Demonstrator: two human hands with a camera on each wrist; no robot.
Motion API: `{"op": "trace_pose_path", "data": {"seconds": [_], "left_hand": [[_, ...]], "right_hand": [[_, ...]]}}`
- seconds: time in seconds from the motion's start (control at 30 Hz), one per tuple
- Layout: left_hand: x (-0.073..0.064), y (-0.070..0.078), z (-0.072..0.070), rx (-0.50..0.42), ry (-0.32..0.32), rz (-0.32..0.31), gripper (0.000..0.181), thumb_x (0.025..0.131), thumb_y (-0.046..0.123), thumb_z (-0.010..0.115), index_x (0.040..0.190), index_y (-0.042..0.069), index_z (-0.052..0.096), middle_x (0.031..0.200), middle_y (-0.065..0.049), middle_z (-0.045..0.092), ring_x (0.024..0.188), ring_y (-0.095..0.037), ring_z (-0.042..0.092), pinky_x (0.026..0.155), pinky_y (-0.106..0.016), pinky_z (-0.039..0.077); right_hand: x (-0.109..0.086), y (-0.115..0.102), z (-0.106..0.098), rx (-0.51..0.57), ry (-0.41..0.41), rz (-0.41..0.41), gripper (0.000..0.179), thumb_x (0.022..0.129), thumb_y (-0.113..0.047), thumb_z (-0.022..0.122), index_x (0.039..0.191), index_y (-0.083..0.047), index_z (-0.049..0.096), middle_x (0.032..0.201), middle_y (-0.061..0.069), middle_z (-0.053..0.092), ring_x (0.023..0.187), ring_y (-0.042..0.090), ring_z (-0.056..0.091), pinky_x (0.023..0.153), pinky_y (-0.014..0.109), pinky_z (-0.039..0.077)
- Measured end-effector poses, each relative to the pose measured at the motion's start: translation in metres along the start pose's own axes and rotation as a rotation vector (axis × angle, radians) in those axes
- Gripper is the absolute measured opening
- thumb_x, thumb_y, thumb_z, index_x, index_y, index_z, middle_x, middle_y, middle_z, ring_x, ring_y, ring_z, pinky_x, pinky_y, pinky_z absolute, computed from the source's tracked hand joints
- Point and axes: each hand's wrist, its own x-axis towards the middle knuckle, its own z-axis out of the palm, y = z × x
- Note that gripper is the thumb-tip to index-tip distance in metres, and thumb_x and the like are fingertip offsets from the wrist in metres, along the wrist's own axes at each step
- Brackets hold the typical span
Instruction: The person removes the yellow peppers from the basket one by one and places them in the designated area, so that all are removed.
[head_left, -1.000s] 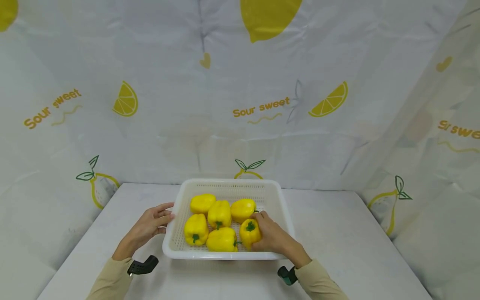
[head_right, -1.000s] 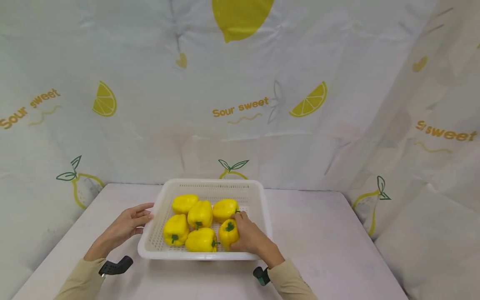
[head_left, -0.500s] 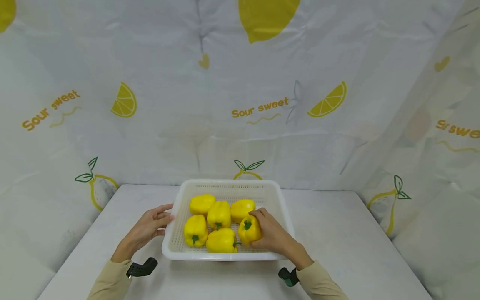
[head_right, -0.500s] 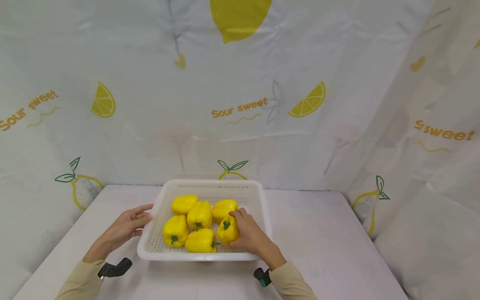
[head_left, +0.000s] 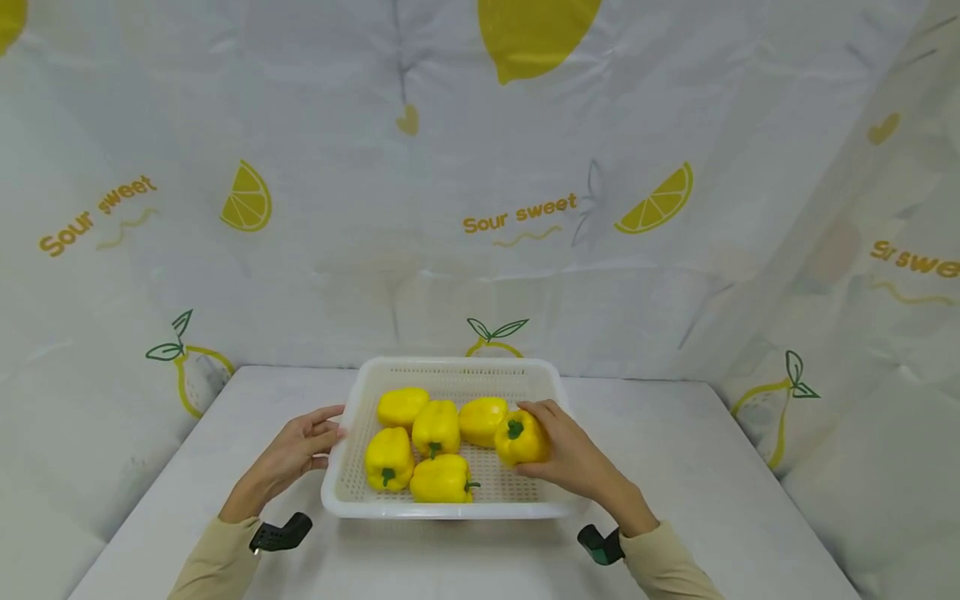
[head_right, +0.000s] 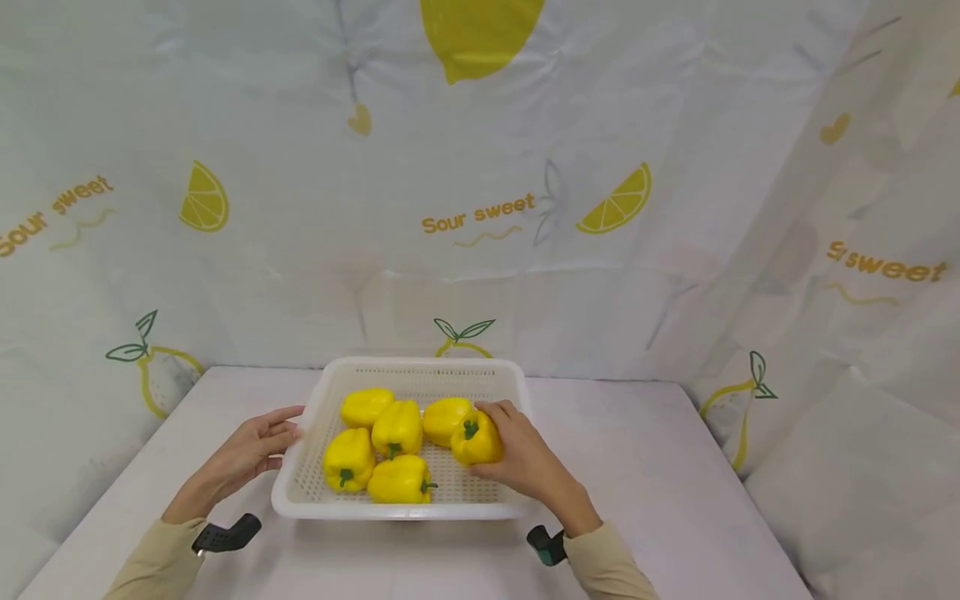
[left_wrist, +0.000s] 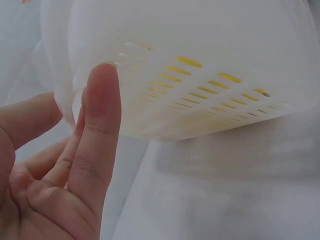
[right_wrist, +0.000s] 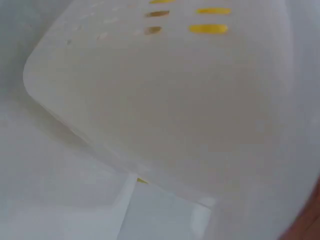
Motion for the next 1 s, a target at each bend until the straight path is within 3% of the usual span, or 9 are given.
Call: {"op": "trace_pose_path", "data": {"seconds": [0.4, 1.0], "left_hand": [[-0.001, 0.001, 0.001, 0.009, 0.011, -0.002, 0.069, 0.100, 0.022, 0.059, 0.154, -0.002, 0.024, 0.112, -0.004, 0.065, 0.089, -0.013, 0.065, 0.077, -0.027, 0.060], [-0.001, 0.001, 0.000, 0.001, 0.002, 0.001, 0.069, 0.100, 0.022, 0.059, 0.154, -0.002, 0.024, 0.112, -0.004, 0.066, 0.089, -0.012, 0.065, 0.077, -0.027, 0.060]], "right_hand": [[-0.006, 0.009, -0.028, -0.009, 0.081, -0.071, 0.081, 0.073, -0.016, 0.089, 0.141, -0.004, 0.047, 0.131, 0.010, 0.056, 0.116, 0.026, 0.058, 0.100, 0.051, 0.053], [-0.004, 0.035, -0.056, -0.009, 0.127, -0.088, 0.081, 0.071, -0.006, 0.088, 0.141, -0.001, 0.047, 0.134, 0.016, 0.057, 0.119, 0.034, 0.057, 0.101, 0.056, 0.050]]}}
